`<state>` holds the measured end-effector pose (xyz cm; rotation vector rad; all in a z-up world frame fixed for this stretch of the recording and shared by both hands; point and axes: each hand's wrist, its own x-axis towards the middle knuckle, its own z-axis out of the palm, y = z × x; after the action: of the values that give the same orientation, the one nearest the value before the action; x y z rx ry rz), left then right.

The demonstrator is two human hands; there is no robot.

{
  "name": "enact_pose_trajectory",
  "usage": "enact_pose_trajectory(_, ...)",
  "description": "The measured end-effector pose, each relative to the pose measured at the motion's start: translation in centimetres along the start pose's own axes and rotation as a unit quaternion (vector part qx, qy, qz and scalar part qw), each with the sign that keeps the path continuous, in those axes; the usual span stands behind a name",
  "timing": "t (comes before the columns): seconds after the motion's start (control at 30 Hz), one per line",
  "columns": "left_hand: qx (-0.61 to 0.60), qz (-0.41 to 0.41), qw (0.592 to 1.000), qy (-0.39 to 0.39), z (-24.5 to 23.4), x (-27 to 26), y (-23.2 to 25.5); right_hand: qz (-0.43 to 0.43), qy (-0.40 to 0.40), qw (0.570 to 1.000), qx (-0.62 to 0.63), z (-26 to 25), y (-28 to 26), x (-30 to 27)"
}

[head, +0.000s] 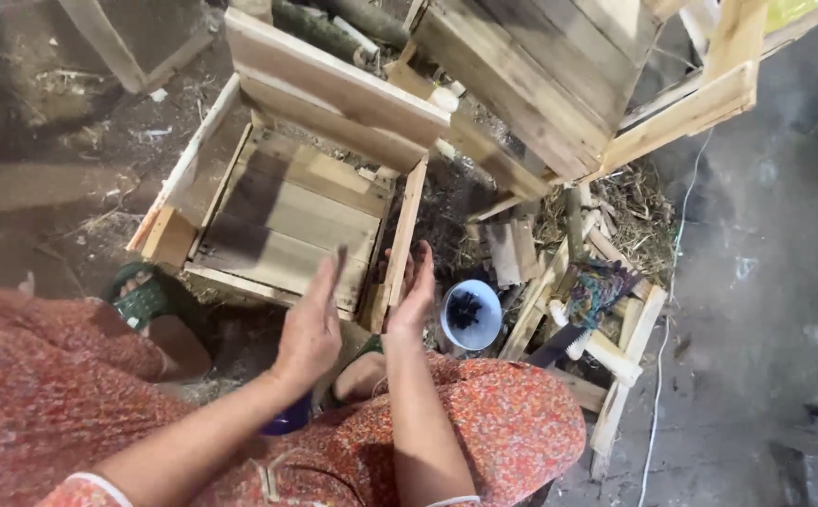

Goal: The person sands the interior surfaces of a small wooden box using a sanding block. They repeatedly rub the block along the bottom and side panels of the box, which is held in their lap or between their legs. The person adjusts the box's position multiple times to reach different areas.

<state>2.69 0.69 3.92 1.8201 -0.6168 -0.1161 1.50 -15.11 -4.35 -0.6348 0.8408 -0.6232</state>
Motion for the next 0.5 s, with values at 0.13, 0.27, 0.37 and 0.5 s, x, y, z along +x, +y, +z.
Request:
enact_pose_trajectory(0.13, -0.053, -0.131, 0.984, -0.111, 3.8, -5.0, -4.6, 0.004, -0.001, 1.000, -0.014, 0.4, 0.0, -1.3)
enact_pose_trajectory(0.27, -0.097, -0.159, 0.978, -0.097, 0.5, -4.5, 0.5, -0.031, -0.015, 0.996, -0.088, 2.8, -2.4, -4.6)
enact_pose_trajectory(0.37, -0.176, -0.097, 0.978, -0.062, -3.5, -0.9, 6.2, -0.155, -0.002, 0.964, -0.217, 0.9, -2.9, -3.9)
enact_pose_trajectory(0.5, -0.177, -0.106, 0.978, -0.022, -3.1, 1.8, 4.4, -0.212, -0.112, 0.960, -0.145, 1.9, -6.3, -7.3)
